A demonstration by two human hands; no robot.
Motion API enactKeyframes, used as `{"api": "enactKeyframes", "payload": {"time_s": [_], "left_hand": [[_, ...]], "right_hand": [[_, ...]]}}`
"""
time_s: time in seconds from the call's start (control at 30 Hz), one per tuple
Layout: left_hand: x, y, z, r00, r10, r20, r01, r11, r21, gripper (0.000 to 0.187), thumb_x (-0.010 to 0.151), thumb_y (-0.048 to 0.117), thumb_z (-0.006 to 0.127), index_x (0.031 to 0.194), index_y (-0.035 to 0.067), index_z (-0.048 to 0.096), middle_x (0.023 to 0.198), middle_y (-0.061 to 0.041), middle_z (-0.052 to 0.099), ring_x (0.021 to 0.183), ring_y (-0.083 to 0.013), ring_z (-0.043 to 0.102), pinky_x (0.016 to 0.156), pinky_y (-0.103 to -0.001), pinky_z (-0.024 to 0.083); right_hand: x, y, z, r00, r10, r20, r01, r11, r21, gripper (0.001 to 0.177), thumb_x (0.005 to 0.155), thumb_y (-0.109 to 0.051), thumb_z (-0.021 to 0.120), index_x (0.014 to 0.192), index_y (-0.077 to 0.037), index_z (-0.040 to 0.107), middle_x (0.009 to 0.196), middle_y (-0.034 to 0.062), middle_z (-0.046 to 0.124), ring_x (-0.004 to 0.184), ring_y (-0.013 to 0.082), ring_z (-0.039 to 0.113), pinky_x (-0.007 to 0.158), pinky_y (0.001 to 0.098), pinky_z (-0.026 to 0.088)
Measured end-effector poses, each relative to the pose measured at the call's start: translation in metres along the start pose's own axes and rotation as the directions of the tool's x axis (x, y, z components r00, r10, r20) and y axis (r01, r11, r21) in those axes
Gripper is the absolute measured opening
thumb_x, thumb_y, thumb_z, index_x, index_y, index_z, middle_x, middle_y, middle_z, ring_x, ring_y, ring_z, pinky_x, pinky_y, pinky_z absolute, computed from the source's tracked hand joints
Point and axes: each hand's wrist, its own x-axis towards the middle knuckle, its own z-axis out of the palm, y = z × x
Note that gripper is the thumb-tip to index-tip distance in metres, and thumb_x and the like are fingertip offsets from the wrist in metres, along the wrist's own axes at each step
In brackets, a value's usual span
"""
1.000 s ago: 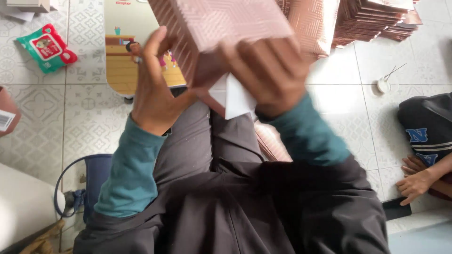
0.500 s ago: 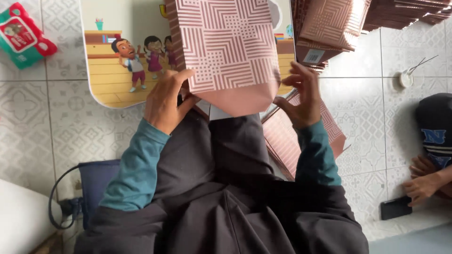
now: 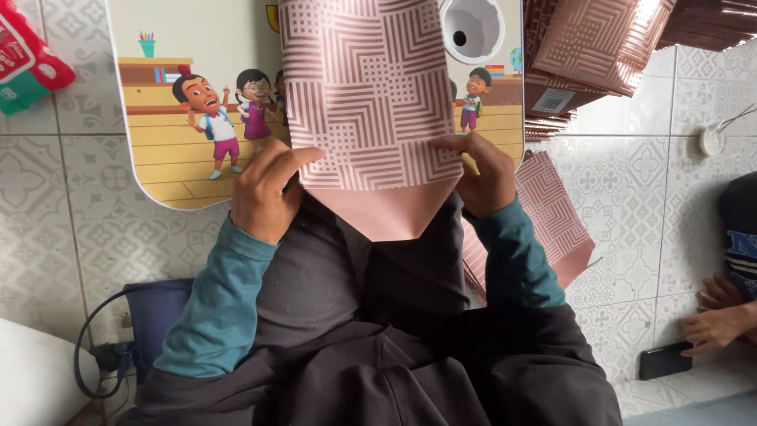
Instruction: Folding a patterned paper sheet into a small box on a lap desk.
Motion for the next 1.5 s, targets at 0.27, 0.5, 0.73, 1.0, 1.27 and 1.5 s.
{"api": "enactKeyframes", "payload": {"time_s": [0.27,0.5,0.73,1.0,1.27,1.5], "left_hand": [[0.008,-0.005,0.005,0.999,0.023,-0.036,-0.022,0.999,0.045,0.028,0.090,-0.001,0.076,0.102,0.024,0.081,0.074,0.005,0.052,0.076,-0.0184,0.061,0.097,-0.037,0.052],[0.017,-0.002,0.001,0.994,0.101,-0.028,-0.098,0.990,0.105,0.021,0.094,0.001,0.077,0.097,0.022,0.080,0.073,0.005,0.050,0.070,-0.0152,0.061,0.100,-0.037,0.049],[0.028,0.006,0.003,0.985,0.134,-0.105,-0.115,0.979,0.165,0.012,0.094,0.006,0.077,0.096,0.018,0.077,0.101,-0.005,0.053,0.092,-0.0296,0.060,0.087,-0.046,0.051],[0.027,-0.022,0.014,0.970,0.241,-0.009,-0.236,0.954,0.185,0.024,0.102,0.010,0.071,0.080,0.019,0.069,0.076,0.003,0.053,0.081,-0.0195,0.061,0.100,-0.042,0.044],[0.020,0.004,-0.001,0.999,0.033,0.024,-0.033,0.999,0.014,0.015,0.091,0.012,0.081,0.101,0.022,0.077,0.090,0.001,0.068,0.090,-0.0234,0.069,0.116,-0.049,0.034],[0.016,-0.008,0.013,0.987,-0.157,-0.030,0.156,0.987,-0.038,0.015,0.098,0.028,0.082,0.090,0.018,0.074,0.073,0.005,0.070,0.077,-0.0171,0.071,0.120,-0.040,0.024]], "right_hand": [[-0.003,0.021,0.002,0.992,0.119,0.042,-0.125,0.974,0.189,0.026,0.087,0.014,0.075,0.105,-0.004,0.081,0.078,0.0114,0.065,0.070,0.0165,0.060,0.073,0.0331,0.056],[-0.004,0.020,0.001,0.994,0.077,0.080,-0.087,0.987,0.134,0.020,0.090,0.011,0.074,0.104,-0.001,0.081,0.074,0.0153,0.061,0.066,0.0233,0.061,0.070,0.0372,0.054],[-0.002,0.029,0.002,0.999,0.011,0.047,-0.016,0.994,0.104,0.026,0.088,0.004,0.082,0.112,-0.003,0.081,0.086,0.0156,0.062,0.071,0.0255,0.061,0.072,0.0382,0.054],[0.006,0.036,0.003,0.991,-0.091,0.097,0.106,0.981,-0.162,0.012,0.096,-0.011,0.078,0.106,-0.015,0.083,0.083,0.0100,0.062,0.077,0.0307,0.060,0.080,0.0355,0.045],[0.013,0.024,0.011,0.960,-0.277,0.045,0.280,0.955,-0.102,0.008,0.098,-0.005,0.073,0.102,-0.008,0.080,0.113,0.0169,0.069,0.101,0.0372,0.065,0.098,0.0455,0.050],[0.020,0.043,0.009,0.988,-0.073,0.135,0.065,0.996,0.061,0.015,0.088,-0.004,0.084,0.085,0.001,0.070,0.091,0.0129,0.073,0.091,0.0328,0.066,0.093,0.0411,0.047]]}}
